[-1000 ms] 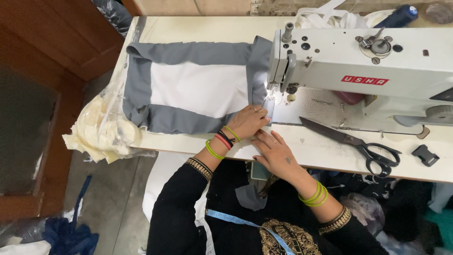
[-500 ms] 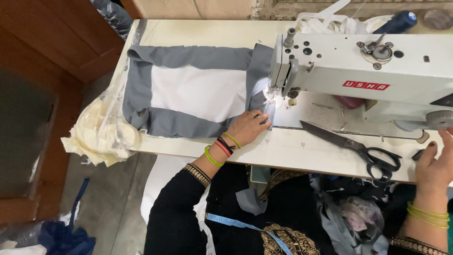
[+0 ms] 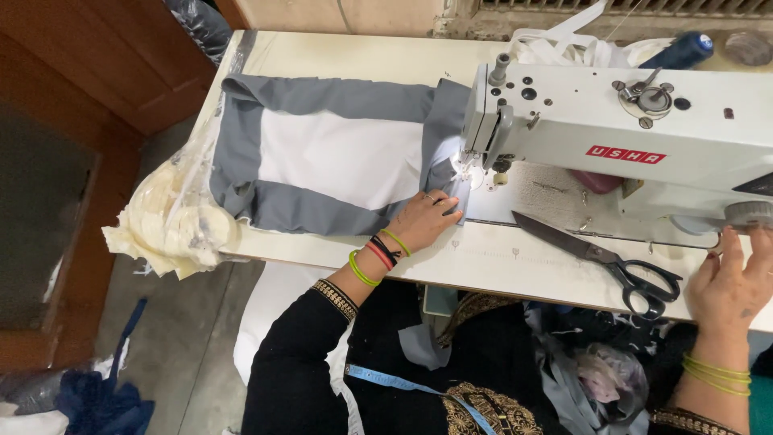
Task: Sew a grey fabric border onto a white fabric piece using an industrial sewing machine.
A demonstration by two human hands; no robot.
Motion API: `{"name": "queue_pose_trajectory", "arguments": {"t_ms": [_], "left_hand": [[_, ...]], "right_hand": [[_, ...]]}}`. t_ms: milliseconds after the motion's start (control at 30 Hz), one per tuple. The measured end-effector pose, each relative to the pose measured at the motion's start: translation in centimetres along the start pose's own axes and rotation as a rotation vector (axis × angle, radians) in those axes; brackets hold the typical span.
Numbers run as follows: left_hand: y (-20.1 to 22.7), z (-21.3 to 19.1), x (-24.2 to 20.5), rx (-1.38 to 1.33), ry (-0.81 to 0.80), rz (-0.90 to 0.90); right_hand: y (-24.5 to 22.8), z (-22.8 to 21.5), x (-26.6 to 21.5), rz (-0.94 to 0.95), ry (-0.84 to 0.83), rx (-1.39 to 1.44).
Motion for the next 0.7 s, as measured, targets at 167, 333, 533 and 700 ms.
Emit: {"name": "queue_pose_trajectory", "arguments": {"t_ms": [167,333,533,700], "left_hand": [[0.0,-0.3,0.2,-0.006,0.006,-0.004],[0.0,-0.5,0.3,0.001,0.022,-0.006],[0.4,-0.7,-0.5,-0.003,0.021,-0.001],[0.6,-0.9,-0.8,-0.005,0.053,0.003]], "right_hand": [[3.5,1.9,-3.0,0.018,-0.009,-0.037],[6.3,3.6,-5.3,0.075,-0.099,-0.02],[6.3,4.0,-5.3,0.033,-0.151,-0.191],[2.9,1.6,-3.0,-0.019,-0.019,-0.042]]}}
Point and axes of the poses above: each hand's wrist, its own x-axis towards the middle knuckle, its own z-axis out of the palm, y = z × x, the point moved 5 cm from there along x, towards the middle knuckle, and after that the axes turned 7 degrees about x, right-handed, at the moved point
